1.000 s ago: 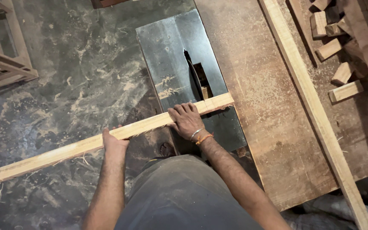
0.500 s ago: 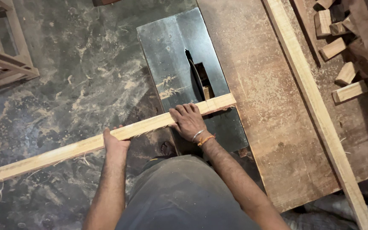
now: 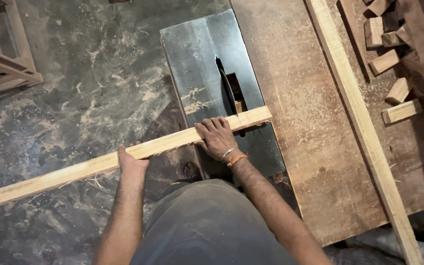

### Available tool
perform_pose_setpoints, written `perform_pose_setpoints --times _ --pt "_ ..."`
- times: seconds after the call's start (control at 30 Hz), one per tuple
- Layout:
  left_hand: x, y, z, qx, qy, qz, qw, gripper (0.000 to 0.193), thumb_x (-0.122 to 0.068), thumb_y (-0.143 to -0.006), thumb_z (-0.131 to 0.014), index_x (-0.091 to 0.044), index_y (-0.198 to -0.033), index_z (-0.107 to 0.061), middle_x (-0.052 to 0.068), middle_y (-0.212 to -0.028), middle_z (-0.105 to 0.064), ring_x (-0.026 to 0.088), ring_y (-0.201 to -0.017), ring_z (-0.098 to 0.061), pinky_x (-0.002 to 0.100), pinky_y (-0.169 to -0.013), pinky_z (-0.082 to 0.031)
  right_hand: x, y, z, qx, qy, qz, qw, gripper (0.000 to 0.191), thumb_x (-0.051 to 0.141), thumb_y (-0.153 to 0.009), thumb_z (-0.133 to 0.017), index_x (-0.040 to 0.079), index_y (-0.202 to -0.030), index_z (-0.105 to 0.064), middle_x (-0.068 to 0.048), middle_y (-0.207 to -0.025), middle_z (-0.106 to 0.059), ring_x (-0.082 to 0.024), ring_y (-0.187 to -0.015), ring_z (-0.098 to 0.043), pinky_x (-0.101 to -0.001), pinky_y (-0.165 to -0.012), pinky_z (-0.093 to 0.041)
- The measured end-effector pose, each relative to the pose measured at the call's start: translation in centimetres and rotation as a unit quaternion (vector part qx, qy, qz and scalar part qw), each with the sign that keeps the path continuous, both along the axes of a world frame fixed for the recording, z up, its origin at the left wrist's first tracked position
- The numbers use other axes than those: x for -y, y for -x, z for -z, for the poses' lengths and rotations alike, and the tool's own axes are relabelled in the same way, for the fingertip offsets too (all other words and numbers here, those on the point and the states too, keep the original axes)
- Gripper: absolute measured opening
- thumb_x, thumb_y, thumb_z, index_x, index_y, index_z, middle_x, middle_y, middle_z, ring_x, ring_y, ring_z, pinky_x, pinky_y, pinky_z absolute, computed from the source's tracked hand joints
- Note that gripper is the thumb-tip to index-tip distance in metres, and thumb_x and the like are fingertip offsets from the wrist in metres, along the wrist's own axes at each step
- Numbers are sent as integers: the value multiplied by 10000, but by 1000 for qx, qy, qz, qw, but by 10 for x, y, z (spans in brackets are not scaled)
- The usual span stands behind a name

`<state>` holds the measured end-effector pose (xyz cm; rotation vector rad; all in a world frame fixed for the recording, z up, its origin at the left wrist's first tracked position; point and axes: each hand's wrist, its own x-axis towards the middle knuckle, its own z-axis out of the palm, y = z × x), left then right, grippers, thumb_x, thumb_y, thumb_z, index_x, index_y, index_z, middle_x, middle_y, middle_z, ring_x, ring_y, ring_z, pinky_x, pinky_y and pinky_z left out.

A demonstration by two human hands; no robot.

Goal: The person picks up long wooden strips from a pile on the workbench, positions each strip across the table saw blade to cut it, and stacks the cut pieces back on the bench. They handle the strips one at a time and gather finished pieces into a bundle.

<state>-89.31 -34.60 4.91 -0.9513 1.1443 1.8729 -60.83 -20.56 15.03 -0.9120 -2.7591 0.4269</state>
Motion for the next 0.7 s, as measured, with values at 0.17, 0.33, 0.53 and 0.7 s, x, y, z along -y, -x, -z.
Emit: perform_pose_setpoints --times 0.17,0.33,0.53,0.7 --pt "-3 1 -2 -4 2 -4 1000 348 -457 -1006 -587 -197 -1227 -518 -31 -1119 -607 237 -1020 -673 600 -921 -556 -3 2 1 4 -7 0 1000 556 468 -903 -659 132 -1342 -593 -95 -1276 -571 -291 -1242 -488 -484 -1124 -300" --pt "-7 3 -6 -12 8 6 1000 346 -449 -1003 -581 -201 -1231 -502 -31 -1127 -600 225 -1025 -663 601 -922 -549 -7 5 2 13 -6 -1 1000 569 468 -901 -655 135 -1358 -587 -94 -1281 -570 -289 -1246 -488 -485 -1128 -296" --pt "-11 6 -5 4 7 10 1000 371 -472 -1006 -573 -164 -1209 -530 -29 -1117 -606 222 -1018 -675 594 -921 -548 -11 9 3 11 -10 0 1000 577 483 -913 -645 128 -1363 -584 -95 -1294 -572 -287 -1259 -486 -488 -1131 -290" --pt "-14 9 -1 -1 -4 3 1000 360 -472 -1007 -568 -161 -1187 -538 -20 -1094 -608 232 -1013 -668 588 -922 -548 -16 11 2 12 -3 -3 1000 579 479 -915 -655 125 -1367 -582 -97 -1288 -573 -287 -1255 -485 -489 -1132 -290"
